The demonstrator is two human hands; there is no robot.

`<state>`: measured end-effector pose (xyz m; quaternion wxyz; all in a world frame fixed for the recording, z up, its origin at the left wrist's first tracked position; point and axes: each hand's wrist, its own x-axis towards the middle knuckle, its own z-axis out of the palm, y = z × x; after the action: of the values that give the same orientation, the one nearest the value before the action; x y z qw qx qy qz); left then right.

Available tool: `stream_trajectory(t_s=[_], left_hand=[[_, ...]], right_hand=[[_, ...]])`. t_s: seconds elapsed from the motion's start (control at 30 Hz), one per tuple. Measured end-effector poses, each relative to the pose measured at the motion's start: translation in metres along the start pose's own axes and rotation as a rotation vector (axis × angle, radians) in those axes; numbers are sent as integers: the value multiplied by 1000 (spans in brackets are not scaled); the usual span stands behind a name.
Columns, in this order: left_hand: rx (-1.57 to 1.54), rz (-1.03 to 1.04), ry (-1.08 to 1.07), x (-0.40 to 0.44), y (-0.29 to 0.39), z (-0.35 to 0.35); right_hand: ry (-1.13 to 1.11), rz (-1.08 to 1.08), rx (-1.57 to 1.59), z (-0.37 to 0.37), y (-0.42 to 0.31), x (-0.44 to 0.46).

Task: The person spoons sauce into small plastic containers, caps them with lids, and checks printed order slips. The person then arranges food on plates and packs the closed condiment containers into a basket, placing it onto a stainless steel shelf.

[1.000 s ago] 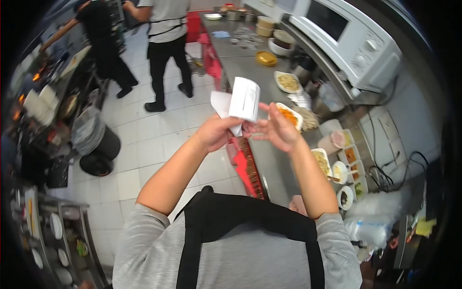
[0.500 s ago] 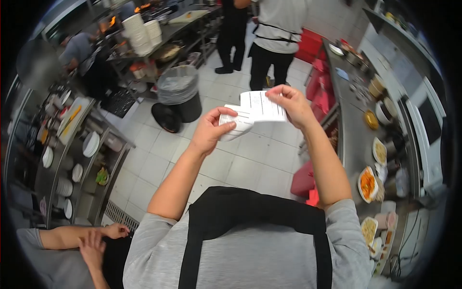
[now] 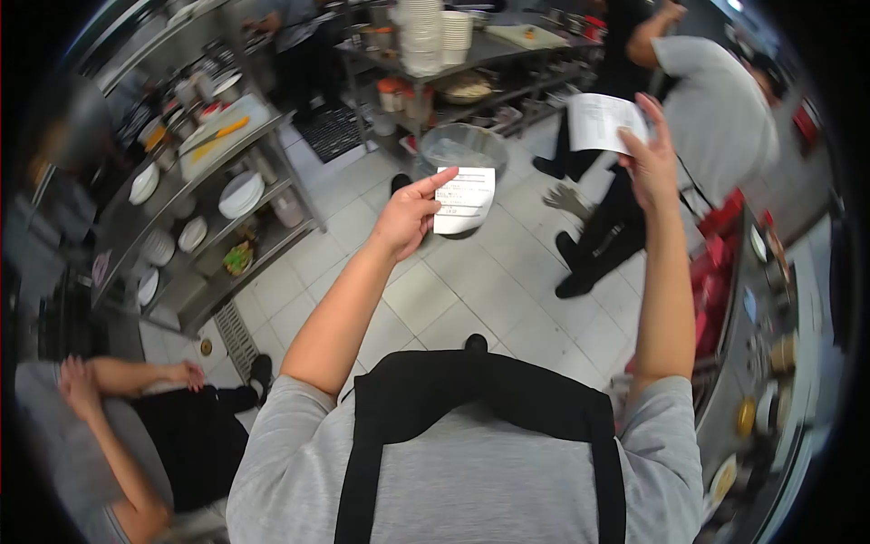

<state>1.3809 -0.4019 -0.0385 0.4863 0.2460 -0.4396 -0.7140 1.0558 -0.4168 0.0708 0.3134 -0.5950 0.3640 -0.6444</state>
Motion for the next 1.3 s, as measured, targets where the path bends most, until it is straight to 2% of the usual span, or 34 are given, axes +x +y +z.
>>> stream_trajectory(t_s=[0.13, 0.17, 0.2, 0.27, 0.3, 0.33, 0.37, 0.43, 0.47, 0.5, 0.53, 0.57, 0.7, 0.73, 0.77, 0.9, 0.93, 0.97, 1.03, 1.13, 1.17, 1.23, 1.3], left_hand=[[6, 135, 202, 21, 23, -70], [54, 186, 326, 20, 34, -80], [197, 272, 425, 18, 43, -96], [434, 438, 630, 12, 69, -131], [519, 504, 736, 8, 85, -149], [593, 536, 876, 4, 101, -172], [615, 602, 982, 1, 121, -194], [605, 697, 1168, -3, 163, -209], [632, 714, 1244, -4, 184, -228], [649, 736, 1261, -2, 205, -238], [623, 815, 1240, 1, 225, -262], [597, 893, 1212, 8, 244, -284], [639, 996, 1396, 52, 313, -325], [628, 1037, 1431, 68, 331, -340], [618, 1078, 1465, 83, 348, -355], [412, 1326, 1279, 148, 428, -464], [354, 1345, 1230, 163, 451, -496], [297, 1300, 1258, 179, 473, -522], [222, 1289, 1329, 208, 505, -547], [206, 1339, 1223, 236, 552, -619], [223, 1330, 1266, 245, 567, -639], [252, 1301, 1282, 259, 586, -652], [257, 1342, 1210, 271, 606, -672]], right_hand=[[-10, 68, -108, -38, 66, 75], [49, 75, -136, -36, 73, 85], [-1, 63, -264, -46, 88, 100], [-105, -74, -341, -62, 129, 131], [-118, -48, -398, -64, 144, 143], [-144, -112, -454, -60, 152, 149], [-154, -289, -491, -54, 164, 156], [-172, 55, -320, -44, 172, 165], [-161, 55, -284, -44, 187, 173], [-146, 57, -250, -46, 205, 182], [-163, 139, -369, -56, 224, 193], [-201, 133, -457, -61, 239, 204], [-153, -70, -425, -48, 278, 237], [-135, -33, -355, -38, 282, 244], [-115, -201, -517, -36, 298, 257], [-50, -188, -642, 0, 332, 292], [9, -111, -563, 15, 339, 299], [37, -152, -571, 22, 360, 309], [55, -65, -715, 53, 364, 318], [43, 24, -766, 95, 371, 333], [52, 62, -789, 114, 365, 336], [44, 20, -801, 121, 375, 346], [22, -9, -839, 133, 378, 358]])
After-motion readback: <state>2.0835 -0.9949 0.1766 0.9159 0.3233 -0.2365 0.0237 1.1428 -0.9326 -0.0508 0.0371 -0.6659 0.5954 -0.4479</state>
